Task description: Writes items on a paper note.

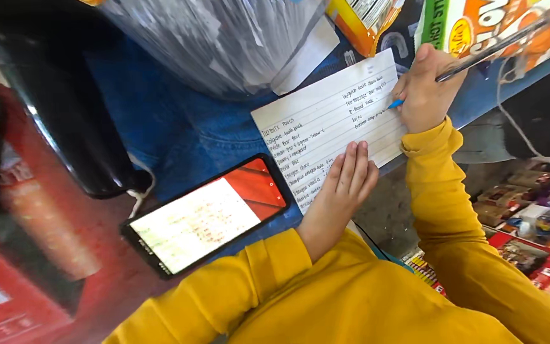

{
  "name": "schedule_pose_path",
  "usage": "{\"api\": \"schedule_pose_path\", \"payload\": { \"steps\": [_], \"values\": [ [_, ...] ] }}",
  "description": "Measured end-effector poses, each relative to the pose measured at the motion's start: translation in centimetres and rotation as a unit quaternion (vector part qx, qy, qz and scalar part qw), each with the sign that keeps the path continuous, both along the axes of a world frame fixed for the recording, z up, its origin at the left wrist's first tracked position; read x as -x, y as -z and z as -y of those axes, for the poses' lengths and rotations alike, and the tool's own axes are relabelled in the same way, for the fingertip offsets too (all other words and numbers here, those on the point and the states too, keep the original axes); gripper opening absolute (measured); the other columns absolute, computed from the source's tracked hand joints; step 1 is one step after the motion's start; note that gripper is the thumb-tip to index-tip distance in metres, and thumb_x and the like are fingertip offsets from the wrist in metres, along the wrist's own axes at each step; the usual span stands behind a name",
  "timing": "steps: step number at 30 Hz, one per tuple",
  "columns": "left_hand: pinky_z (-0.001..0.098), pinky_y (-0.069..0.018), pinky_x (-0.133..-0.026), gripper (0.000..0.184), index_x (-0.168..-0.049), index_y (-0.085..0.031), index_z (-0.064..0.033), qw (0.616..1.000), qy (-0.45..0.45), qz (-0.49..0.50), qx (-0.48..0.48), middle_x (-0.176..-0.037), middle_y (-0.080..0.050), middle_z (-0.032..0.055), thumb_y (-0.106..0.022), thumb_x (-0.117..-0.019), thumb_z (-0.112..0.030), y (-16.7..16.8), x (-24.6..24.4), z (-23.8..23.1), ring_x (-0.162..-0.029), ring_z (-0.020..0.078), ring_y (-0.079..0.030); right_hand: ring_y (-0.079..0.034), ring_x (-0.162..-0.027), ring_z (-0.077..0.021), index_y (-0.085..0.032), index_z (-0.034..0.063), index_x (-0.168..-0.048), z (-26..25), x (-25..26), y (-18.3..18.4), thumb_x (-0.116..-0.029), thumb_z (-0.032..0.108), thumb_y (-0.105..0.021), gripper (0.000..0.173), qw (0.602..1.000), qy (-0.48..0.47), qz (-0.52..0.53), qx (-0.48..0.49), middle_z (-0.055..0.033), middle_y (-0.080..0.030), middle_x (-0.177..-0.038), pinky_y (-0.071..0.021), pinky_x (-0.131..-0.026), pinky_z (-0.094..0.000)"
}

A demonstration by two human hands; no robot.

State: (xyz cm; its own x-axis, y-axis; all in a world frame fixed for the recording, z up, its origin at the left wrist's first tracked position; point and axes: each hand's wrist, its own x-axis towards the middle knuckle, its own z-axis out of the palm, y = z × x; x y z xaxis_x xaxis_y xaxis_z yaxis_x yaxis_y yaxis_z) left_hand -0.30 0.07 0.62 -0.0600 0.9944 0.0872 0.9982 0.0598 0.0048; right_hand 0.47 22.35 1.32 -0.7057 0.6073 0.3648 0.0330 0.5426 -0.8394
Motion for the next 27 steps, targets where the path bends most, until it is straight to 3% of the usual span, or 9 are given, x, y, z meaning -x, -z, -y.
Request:
{"api": "schedule_pose_path", "payload": {
  "steps": [4,13,27],
  "values": [
    [0.0436,-0.0319,-0.115,0.058,-0.149,-0.045,0.0015,1.0,0.0,-0.004,0.0,-0.158,-0.034,0.0307,-0.052,-0.0929,0.014,-0.02,0.09,-0.09,-0.148,0.0389,-0.035,-0.048,-0.041,0.0057,-0.047,0.0274,-0.062,-0.16,0.12,-0.14,-0.1045,0.007,-0.041,0.048,0.998,0.012,-0.025,0.052,0.0176,-0.052,-0.049,-0.042,-0.042,-0.014],
    [0.041,-0.0316,-0.116,0.059,-0.149,-0.044,0.001,1.0,-0.006,0.009,-0.018,-0.156,-0.036,0.0303,-0.052,-0.092,0.014,0.35,-0.06,-0.04,-0.148,0.0375,-0.036,-0.047,-0.04,0.0058,-0.045,0.0276,-0.06,0.11,0.27,-0.16,-0.1037,0.006,-0.042,0.049,0.999,0.019,-0.022,0.042,0.0176,-0.05,-0.048,-0.0403,-0.041,-0.014],
    [0.046,-0.0313,-0.116,0.057,-0.149,-0.043,0.0042,1.0,0.0,0.021,-0.011,-0.158,-0.033,0.0327,-0.053,-0.093,0.012,0.28,-0.08,0.13,-0.148,0.0406,-0.034,-0.047,-0.042,0.0071,-0.046,0.0272,-0.062,-0.2,0.14,-0.09,-0.1034,0.006,-0.043,0.047,1.0,-0.004,0.0,0.022,0.0193,-0.048,-0.05,-0.0415,-0.043,-0.0132]
  ]
}}
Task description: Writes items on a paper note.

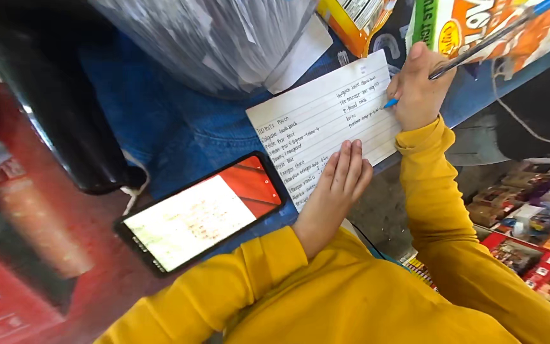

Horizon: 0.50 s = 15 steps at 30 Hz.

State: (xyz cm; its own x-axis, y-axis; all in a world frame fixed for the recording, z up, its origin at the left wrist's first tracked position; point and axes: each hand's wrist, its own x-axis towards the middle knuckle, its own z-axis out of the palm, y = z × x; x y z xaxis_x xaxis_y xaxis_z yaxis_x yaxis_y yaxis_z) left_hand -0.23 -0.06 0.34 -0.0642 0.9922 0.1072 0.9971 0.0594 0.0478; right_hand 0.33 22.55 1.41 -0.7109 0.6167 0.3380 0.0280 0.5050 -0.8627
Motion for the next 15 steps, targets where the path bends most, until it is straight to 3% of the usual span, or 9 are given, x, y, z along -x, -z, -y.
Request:
{"api": "schedule_pose_path", "payload": {
  "steps": [4,7,9,10,11,13,15],
  "values": [
    [0.047,-0.0321,-0.116,0.056,-0.15,-0.042,0.0033,1.0,-0.002,-0.006,0.011,-0.157,-0.032,0.0336,-0.053,-0.095,0.01,0.0,0.0,-0.1,-0.147,0.0424,-0.035,-0.047,-0.039,0.0033,-0.046,0.0251,-0.063,-0.6,-0.3,-0.5,-0.1066,0.011,-0.03,0.049,0.991,0.003,-0.042,0.124,0.0148,-0.051,-0.048,-0.0429,-0.042,-0.0146],
    [0.048,-0.0329,-0.115,0.058,-0.15,-0.042,0.002,1.0,0.0,0.012,0.013,-0.158,-0.032,0.0325,-0.054,-0.0938,0.01,-0.2,-0.1,-0.2,-0.148,0.0428,-0.034,-0.054,-0.049,0.0051,-0.056,0.0269,-0.07,-0.2,-2.4,-1.6,-0.1101,0.021,-0.031,0.048,0.995,-0.047,-0.038,0.085,0.0188,-0.061,-0.062,-0.0454,-0.047,-0.0141],
    [0.0484,-0.0331,-0.116,0.06,-0.151,-0.043,0.0016,0.999,0.002,0.028,0.018,-0.159,-0.031,0.032,-0.056,-0.093,0.009,-0.3,0.0,-0.2,-0.148,0.0435,-0.033,-0.064,-0.071,0.0087,-0.073,0.033,-0.095,0.1,-4.4,-2.3,-0.1102,0.043,-0.042,0.036,0.985,-0.161,-0.013,-0.052,0.0242,-0.069,-0.091,-0.0531,-0.058,-0.0114],
    [0.0481,-0.0332,-0.116,0.059,-0.15,-0.044,0.001,0.999,0.001,0.032,0.018,-0.16,-0.031,0.0315,-0.057,-0.0932,0.009,-0.4,0.0,-0.2,-0.149,0.0433,-0.033,-0.066,-0.08,0.0076,-0.074,0.0315,-0.109,0.4,-5.3,-2.6,-0.1093,0.048,-0.043,0.035,0.972,-0.197,0.001,-0.131,0.0213,-0.071,-0.103,-0.0561,-0.065,-0.0124],
    [0.0474,-0.0337,-0.116,0.058,-0.149,-0.045,0.0005,0.999,0.0,0.032,0.013,-0.159,-0.032,0.0307,-0.057,-0.0932,0.008,-0.4,0.1,-0.2,-0.148,0.0426,-0.034,-0.069,-0.084,0.0023,-0.072,0.0223,-0.114,1.0,-6.2,-2.8,-0.1092,0.046,-0.045,0.037,0.958,-0.203,0.021,-0.202,0.0116,-0.072,-0.106,-0.0589,-0.072,-0.0168],
    [0.0466,-0.0327,-0.117,0.057,-0.15,-0.045,0.0004,1.0,0.001,0.027,0.01,-0.16,-0.032,0.0301,-0.057,-0.0942,0.007,-0.4,0.1,-0.2,-0.148,0.0418,-0.034,-0.074,-0.09,-0.0219,-0.073,-0.0042,-0.109,2.2,-8.1,-2.4,-0.107,0.031,-0.055,0.039,0.931,-0.174,0.075,-0.313,-0.0179,-0.075,-0.102,-0.0597,-0.084,-0.0329],
    [0.046,-0.0323,-0.117,0.058,-0.149,-0.046,0.0014,1.0,0.003,0.028,-0.003,-0.159,-0.034,0.0299,-0.059,-0.0929,0.006,-0.3,0.1,-0.2,-0.148,0.0413,-0.035,-0.073,-0.103,-0.034,-0.073,-0.0086,-0.109,2.9,-9.6,-1.5,-0.1035,0.029,-0.061,0.039,0.908,-0.148,0.125,-0.371,-0.0266,-0.073,-0.107,-0.0566,-0.094,-0.0377]
  ]
}}
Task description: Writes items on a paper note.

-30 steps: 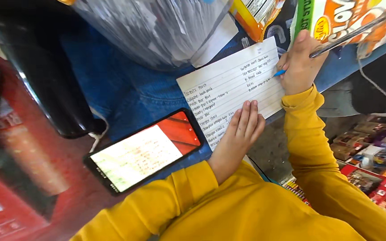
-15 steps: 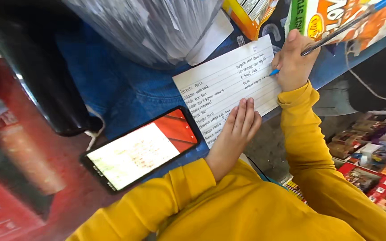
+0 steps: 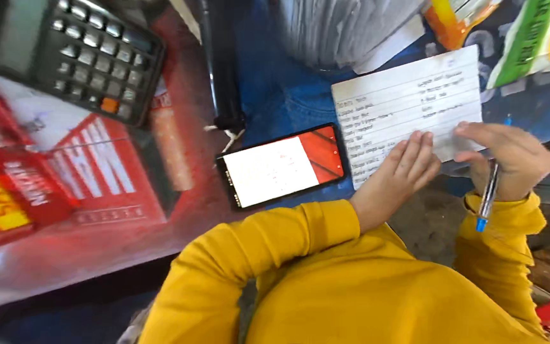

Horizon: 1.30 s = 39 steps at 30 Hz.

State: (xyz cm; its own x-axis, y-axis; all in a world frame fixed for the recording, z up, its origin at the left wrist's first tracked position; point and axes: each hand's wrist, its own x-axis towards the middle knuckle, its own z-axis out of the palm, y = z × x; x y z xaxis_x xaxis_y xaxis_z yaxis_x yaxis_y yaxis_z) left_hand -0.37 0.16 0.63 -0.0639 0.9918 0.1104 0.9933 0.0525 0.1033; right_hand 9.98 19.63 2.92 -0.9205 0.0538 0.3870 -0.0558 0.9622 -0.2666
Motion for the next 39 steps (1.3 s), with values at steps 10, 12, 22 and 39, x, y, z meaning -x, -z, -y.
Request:
{"api": "schedule_pose_path", "payload": {
  "steps": [10,12,22,39],
  "values": [
    [0.0455,-0.0318,-0.117,0.059,-0.15,-0.042,0.0033,1.0,0.012,-0.004,0.016,-0.16,-0.031,0.0298,-0.059,-0.0939,0.003,0.0,0.1,-0.2,-0.149,0.0398,-0.033,-0.064,-0.124,-0.0408,-0.072,-0.0095,-0.112,-0.4,-2.8,2.4,-0.1018,0.017,-0.063,0.03,0.997,0.076,0.015,0.014,-0.027,-0.071,-0.118,-0.0445,-0.113,-0.0434],
    [0.0447,-0.0315,-0.117,0.061,-0.151,-0.04,0.0034,1.0,0.013,-0.006,0.019,-0.16,-0.03,0.0295,-0.059,-0.0938,0.003,0.0,0.1,-0.2,-0.15,0.0392,-0.032,-0.064,-0.124,-0.0408,-0.072,-0.0103,-0.111,-0.3,-2.8,2.5,-0.103,0.016,-0.061,0.03,0.996,0.083,0.01,0.014,-0.0276,-0.071,-0.118,-0.0442,-0.113,-0.0432],
    [0.0445,-0.0301,-0.118,0.061,-0.153,-0.037,0.005,1.0,0.009,-0.005,0.024,-0.161,-0.031,0.0282,-0.059,-0.0958,-0.001,-0.1,0.1,-0.3,-0.15,0.0379,-0.032,-0.062,-0.127,-0.0408,-0.071,-0.0105,-0.114,-1.3,-3.3,3.1,-0.1037,0.017,-0.06,0.032,0.994,0.104,0.017,0.03,-0.0288,-0.069,-0.121,-0.0444,-0.113,-0.0423],
    [0.0462,-0.0298,-0.118,0.059,-0.152,-0.038,0.0043,1.0,0.011,-0.003,0.025,-0.161,-0.031,0.0267,-0.057,-0.0963,0.002,-0.1,0.1,-0.3,-0.15,0.0388,-0.031,-0.063,-0.125,-0.0327,-0.071,-0.0119,-0.11,-2.5,-3.7,3.7,-0.1012,0.025,-0.065,0.038,0.994,0.089,-0.006,0.07,-0.0271,-0.07,-0.116,-0.0449,-0.112,-0.0365]
  ]
}}
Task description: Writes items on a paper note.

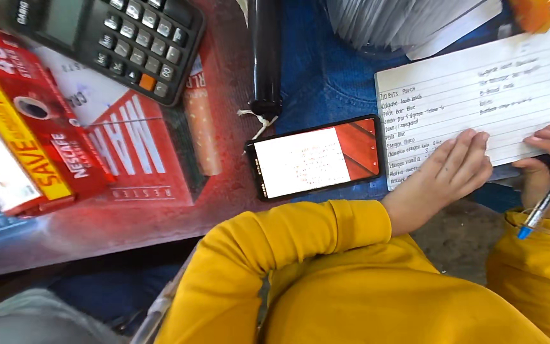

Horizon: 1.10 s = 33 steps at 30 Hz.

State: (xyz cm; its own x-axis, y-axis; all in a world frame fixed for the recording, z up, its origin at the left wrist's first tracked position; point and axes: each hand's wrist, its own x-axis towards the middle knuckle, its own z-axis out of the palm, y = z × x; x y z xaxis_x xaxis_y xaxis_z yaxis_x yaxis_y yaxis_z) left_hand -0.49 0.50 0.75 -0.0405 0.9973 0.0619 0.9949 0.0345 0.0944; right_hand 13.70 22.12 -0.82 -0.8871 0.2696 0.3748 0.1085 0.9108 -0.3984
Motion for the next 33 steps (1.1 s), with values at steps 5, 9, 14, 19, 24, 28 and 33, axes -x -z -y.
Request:
{"api": "schedule_pose_path", "payload": {
  "steps": [5,9,14,19,24,28,33],
  "values": [
    [0.048,-0.0269,-0.119,0.068,-0.154,-0.034,0.0041,1.0,0.01,0.017,0.02,-0.163,-0.025,0.0289,-0.063,-0.0926,0.001,-0.13,0.07,0.06,-0.151,0.0424,-0.026,-0.063,-0.126,-0.0311,-0.071,-0.0102,-0.112,-0.47,-0.28,0.29,-0.101,0.024,-0.065,0.036,1.0,-0.012,-0.004,0.005,-0.0253,-0.07,-0.118,-0.0449,-0.112,-0.0367],
    [0.0482,-0.0275,-0.119,0.066,-0.155,-0.033,0.0041,1.0,0.011,0.01,0.025,-0.163,-0.025,0.028,-0.06,-0.0946,0.001,-0.22,0.14,0.02,-0.151,0.042,-0.026,-0.063,-0.126,-0.0291,-0.071,-0.0108,-0.11,-0.24,-0.15,0.32,-0.1002,0.023,-0.066,0.035,1.0,-0.007,-0.01,0.015,-0.0243,-0.071,-0.117,-0.0449,-0.112,-0.0351],
    [0.0473,-0.0288,-0.118,0.063,-0.154,-0.036,0.0028,1.0,0.009,-0.001,0.02,-0.163,-0.028,0.0263,-0.058,-0.0951,0.003,-0.23,0.15,-0.03,-0.151,0.0406,-0.028,-0.064,-0.124,-0.029,-0.071,-0.0109,-0.109,-0.31,-0.27,0.41,-0.0993,0.022,-0.067,0.034,1.0,0.001,-0.015,0.015,-0.0242,-0.072,-0.115,-0.0453,-0.112,-0.0347],
    [0.0487,-0.0279,-0.118,0.064,-0.153,-0.037,0.0037,1.0,0.01,0.006,0.015,-0.162,-0.028,0.027,-0.06,-0.0933,0.004,-0.18,0.14,-0.07,-0.15,0.0413,-0.028,-0.064,-0.124,-0.0304,-0.071,-0.0111,-0.109,-0.45,-0.45,0.54,-0.0991,0.022,-0.068,0.035,1.0,0.007,-0.01,0.007,-0.0256,-0.071,-0.115,-0.0455,-0.111,-0.0354],
    [0.0479,-0.0291,-0.118,0.062,-0.153,-0.037,0.0034,1.0,0.006,0.008,0.019,-0.163,-0.028,0.0269,-0.057,-0.0944,0.006,-0.31,0.15,0.03,-0.15,0.0415,-0.029,-0.064,-0.125,-0.0304,-0.072,-0.0106,-0.109,-0.29,-0.37,0.43,-0.0991,0.022,-0.068,0.034,1.0,0.005,-0.009,0.016,-0.0252,-0.071,-0.116,-0.0457,-0.111,-0.0355],
    [0.0484,-0.0286,-0.118,0.063,-0.154,-0.035,0.0031,1.0,0.013,0.001,0.027,-0.163,-0.027,0.027,-0.057,-0.0949,0.004,-0.44,0.23,0.01,-0.151,0.0415,-0.027,-0.064,-0.124,-0.0296,-0.072,-0.0102,-0.109,-0.28,-0.34,0.49,-0.0991,0.021,-0.068,0.033,1.0,0.005,-0.012,0.018,-0.0244,-0.071,-0.115,-0.0452,-0.112,-0.0352],
    [0.0476,-0.0287,-0.118,0.064,-0.153,-0.036,0.0044,1.0,0.014,0.0,0.021,-0.162,-0.028,0.0278,-0.06,-0.0938,0.003,-0.38,0.25,-0.01,-0.15,0.0414,-0.029,-0.063,-0.125,-0.0288,-0.071,-0.0101,-0.11,-0.3,-0.33,0.56,-0.0994,0.02,-0.067,0.032,1.0,0.001,-0.017,0.019,-0.024,-0.071,-0.116,-0.0453,-0.112,-0.0349]
  ]
}}
